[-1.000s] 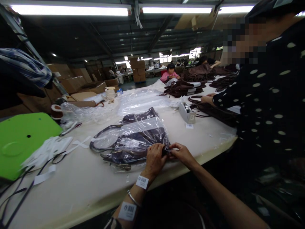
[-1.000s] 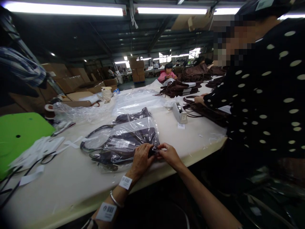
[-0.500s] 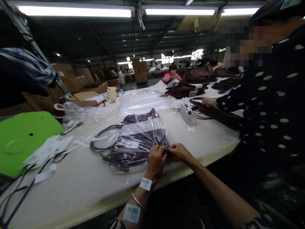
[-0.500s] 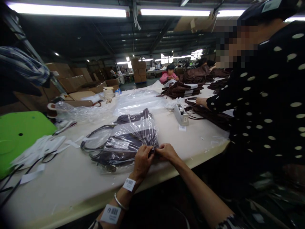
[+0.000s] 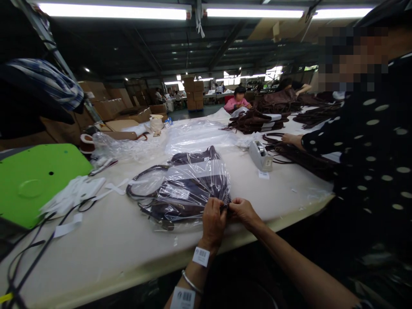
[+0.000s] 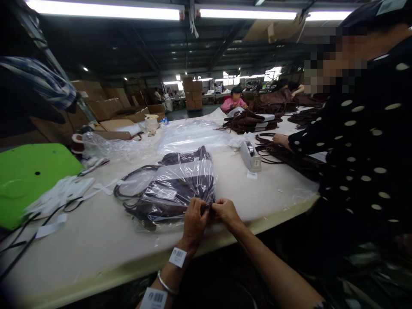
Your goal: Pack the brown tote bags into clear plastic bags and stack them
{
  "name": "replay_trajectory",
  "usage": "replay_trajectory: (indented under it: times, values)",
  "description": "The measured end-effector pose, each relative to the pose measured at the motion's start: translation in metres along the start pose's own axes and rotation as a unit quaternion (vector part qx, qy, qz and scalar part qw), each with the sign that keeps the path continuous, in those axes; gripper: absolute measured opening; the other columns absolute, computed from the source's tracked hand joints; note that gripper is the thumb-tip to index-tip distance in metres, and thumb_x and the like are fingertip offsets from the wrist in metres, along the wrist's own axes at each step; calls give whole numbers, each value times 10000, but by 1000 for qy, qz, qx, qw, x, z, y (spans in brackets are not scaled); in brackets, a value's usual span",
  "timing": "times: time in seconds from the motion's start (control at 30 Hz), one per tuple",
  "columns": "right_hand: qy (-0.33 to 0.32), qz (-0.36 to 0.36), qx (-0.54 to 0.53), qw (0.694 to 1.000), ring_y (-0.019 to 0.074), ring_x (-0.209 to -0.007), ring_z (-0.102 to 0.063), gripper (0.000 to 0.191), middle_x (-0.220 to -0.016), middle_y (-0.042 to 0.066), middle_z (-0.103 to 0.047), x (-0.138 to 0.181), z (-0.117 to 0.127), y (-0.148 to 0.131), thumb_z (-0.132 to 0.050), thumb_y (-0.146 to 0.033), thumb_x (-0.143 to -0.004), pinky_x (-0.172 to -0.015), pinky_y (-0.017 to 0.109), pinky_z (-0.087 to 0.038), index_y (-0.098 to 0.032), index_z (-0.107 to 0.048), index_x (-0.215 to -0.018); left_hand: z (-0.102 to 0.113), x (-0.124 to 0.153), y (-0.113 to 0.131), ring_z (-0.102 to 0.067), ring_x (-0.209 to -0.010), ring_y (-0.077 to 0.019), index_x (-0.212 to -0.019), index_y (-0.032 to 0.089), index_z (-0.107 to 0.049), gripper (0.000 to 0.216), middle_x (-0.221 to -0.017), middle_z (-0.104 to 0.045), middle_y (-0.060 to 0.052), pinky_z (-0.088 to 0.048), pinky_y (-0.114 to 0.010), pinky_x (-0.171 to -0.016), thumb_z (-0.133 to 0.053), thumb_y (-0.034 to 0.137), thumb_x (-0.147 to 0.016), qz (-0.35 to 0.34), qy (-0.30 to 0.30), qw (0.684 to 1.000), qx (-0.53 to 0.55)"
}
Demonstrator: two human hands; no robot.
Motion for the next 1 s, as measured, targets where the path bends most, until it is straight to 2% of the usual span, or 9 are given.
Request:
replay_trajectory:
  times: [0.3, 0.43, 0.57, 0.63, 0.7, 0.77, 0.87, 0.93, 1.0]
  values:
    - [-161, -36, -118, 979, 191, -700, -709, 417, -768, 91, -728, 22, -19, -19, -849, -456, -647, -755, 354, -605, -119, -674, -822, 14, -5, 24, -617, -839, -216, -930, 206, -630, 38, -842, -648, -45, -488, -363, -773, -606, 193, -903, -87, -46, 990, -97]
    - [-153, -25, -101, 983, 164, -714, -704, 415, -785, 75, -732, 25, -23, -13, -880, -425, -616, -721, 278, -593, -116, -677, -804, 6, 16, 30, -625, -1110, -264, -1190, 187, -596, 285, -1108, -687, -109, -487, -452, -954, -499, 118, -931, -129, -50, 984, -115]
    - [-147, -15, -117, 982, 147, -718, -702, 396, -780, 52, -736, 22, -23, -9, -919, -340, -552, -725, 250, -591, -120, -688, -786, 10, 38, 32, -457, -1368, -287, -1387, 179, -478, 514, -1372, -586, -126, -394, -536, -1107, -431, 45, -893, -149, -60, 983, -93]
    - [-149, -7, -114, 982, 154, -718, -705, 405, -790, 61, -740, 20, -22, -17, -919, -346, -548, -737, 266, -597, -115, -700, -799, 21, 47, 28, -435, -1383, -296, -1383, 198, -499, 482, -1389, -574, -121, -376, -557, -1119, -443, 100, -914, -117, -65, 991, -26]
    - [-141, 8, -93, 986, 161, -701, -703, 415, -790, 68, -740, 18, -19, -29, -918, -360, -543, -718, 282, -604, -110, -709, -800, 27, 54, 10, -549, -1258, -297, -1220, 207, -633, 317, -1247, -653, -120, -436, -537, -1059, -457, 239, -958, -6, -88, 992, 87]
    - [-132, 22, -65, 989, 161, -680, -695, 415, -778, 66, -738, 16, -17, -41, -916, -372, -542, -689, 291, -607, -110, -713, -791, 12, 67, -16, -661, -995, -275, -1006, 182, -699, 336, -1002, -702, -115, -542, -472, -879, -511, 454, -940, 176, -149, 944, 235]
    - [-140, 37, -40, 989, 160, -663, -688, 410, -771, 64, -735, 17, -21, -55, -903, -392, -561, -680, 300, -604, -114, -710, -791, -22, 81, -32, -672, -840, -243, -1008, 162, -675, 611, -990, -687, -123, -570, -387, -694, -629, 716, -754, 414, -186, 761, 463]
    - [-150, 43, -29, 987, 168, -663, -690, 425, -778, 72, -737, 19, -25, -59, -891, -415, -573, -689, 315, -600, -112, -705, -806, -34, 67, -27, -663, -944, -245, -1111, 179, -651, 695, -1150, -660, -140, -566, -388, -755, -661, 742, -704, 471, -147, 647, 581]
    - [-152, 46, -20, 987, 182, -678, -694, 453, -786, 75, -736, 20, -26, -62, -888, -438, -562, -702, 335, -597, -113, -696, -812, -39, 45, -23, -644, -1009, -238, -1119, 197, -660, 649, -1191, -660, -124, -543, -381, -814, -703, 694, -705, 489, -103, 585, 639]
Point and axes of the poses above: each hand's wrist, its own x-axis away from the middle knuckle, its own z-axis out of the back of the hand, y = z × x, the point moved 9 cm from there along -x, towards the middle knuckle
